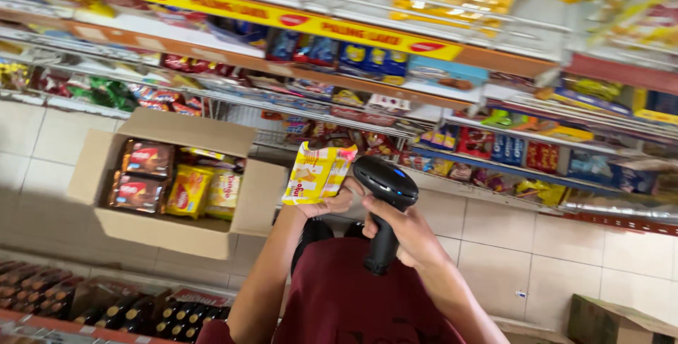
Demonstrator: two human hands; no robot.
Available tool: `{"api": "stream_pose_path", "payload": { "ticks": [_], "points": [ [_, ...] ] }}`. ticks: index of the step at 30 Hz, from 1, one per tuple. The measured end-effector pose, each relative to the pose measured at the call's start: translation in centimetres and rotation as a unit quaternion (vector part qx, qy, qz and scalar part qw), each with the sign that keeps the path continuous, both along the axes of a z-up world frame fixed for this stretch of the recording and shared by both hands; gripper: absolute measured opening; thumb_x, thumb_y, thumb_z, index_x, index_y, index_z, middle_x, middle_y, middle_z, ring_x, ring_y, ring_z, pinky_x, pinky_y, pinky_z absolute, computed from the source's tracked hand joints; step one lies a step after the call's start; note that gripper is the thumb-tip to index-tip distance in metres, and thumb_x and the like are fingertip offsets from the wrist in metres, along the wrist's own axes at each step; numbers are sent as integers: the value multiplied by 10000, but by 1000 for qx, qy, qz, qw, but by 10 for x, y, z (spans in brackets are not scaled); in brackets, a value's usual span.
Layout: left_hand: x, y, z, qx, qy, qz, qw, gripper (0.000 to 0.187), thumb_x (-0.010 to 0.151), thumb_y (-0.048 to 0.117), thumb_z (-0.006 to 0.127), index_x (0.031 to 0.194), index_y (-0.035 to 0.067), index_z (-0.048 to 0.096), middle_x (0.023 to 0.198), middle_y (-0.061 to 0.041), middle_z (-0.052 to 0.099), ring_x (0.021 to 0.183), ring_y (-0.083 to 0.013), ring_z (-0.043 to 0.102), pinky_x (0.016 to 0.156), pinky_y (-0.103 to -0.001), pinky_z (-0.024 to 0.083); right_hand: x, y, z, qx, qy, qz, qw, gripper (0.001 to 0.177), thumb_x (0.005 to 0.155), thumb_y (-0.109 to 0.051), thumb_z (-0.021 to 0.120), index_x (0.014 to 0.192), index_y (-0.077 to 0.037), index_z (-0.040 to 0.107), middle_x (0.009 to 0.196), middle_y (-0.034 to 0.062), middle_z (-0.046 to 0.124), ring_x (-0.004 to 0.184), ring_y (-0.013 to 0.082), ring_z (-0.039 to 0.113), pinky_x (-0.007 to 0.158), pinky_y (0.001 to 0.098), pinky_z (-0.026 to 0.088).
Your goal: The person takes individual snack packages from a box on the floor, uses a barcode scanner to scan each item, and places them onto the supermarket shelves.
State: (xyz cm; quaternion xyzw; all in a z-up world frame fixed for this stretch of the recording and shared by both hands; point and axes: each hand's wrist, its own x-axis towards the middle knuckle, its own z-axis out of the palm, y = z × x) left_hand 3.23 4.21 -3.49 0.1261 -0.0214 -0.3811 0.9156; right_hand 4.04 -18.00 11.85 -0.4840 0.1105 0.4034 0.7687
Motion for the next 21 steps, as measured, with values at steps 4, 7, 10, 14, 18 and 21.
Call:
{"api": "stream_pose_path", "payload": {
  "ticks": [4,7,10,14,18,21],
  "points": [
    [17,-46,6,26,-18,-16,999,839,927,613,403,1186,-152,630,560,-14,346,498,-125,319,515,-274,253,5,-50,1,-2,-23,-1,1000,198,915,-140,727,1020,-30,599,654,65,573,576,154,552,555,337,462],
    [30,-79,6,71,-12,-21,997,799,1001,593,417,1157,-164,619,558,-27,353,501,-132,316,525,-288,257,11,-81,5,-7,-24,-24,999,201,904,-126,732,1022,-24,606,671,52,571,576,152,555,554,342,464],
    [43,-109,10,35,-28,-42,998,816,967,605,411,1168,-156,626,570,-24,369,519,-133,318,543,-288,261,13,-112,9,-18,-32,-45,998,195,900,-115,733,1030,-20,622,691,45,577,575,148,560,550,339,469],
    [60,-143,27,48,-52,-80,994,855,945,630,432,1186,-169,614,575,-6,370,513,-122,317,532,-282,258,36,-138,8,-74,-247,-90,962,194,896,-89,751,1041,-19,642,824,11,644,619,113,592,557,290,482],
    [69,-179,44,-116,-118,-129,978,1003,862,758,429,1207,-169,604,583,-13,310,524,-125,289,523,-255,249,69,-159,-1,-241,-385,-99,886,471,832,-65,831,1273,-61,667,820,-18,572,666,65,477,571,251,416],
    [64,-204,44,-142,-56,-172,973,982,997,739,409,1296,-172,619,693,-5,530,583,-122,338,607,-278,256,86,-173,-7,-199,-416,-84,883,476,808,-56,861,1229,-34,640,932,-35,635,754,41,526,626,237,474]
  ]
}}
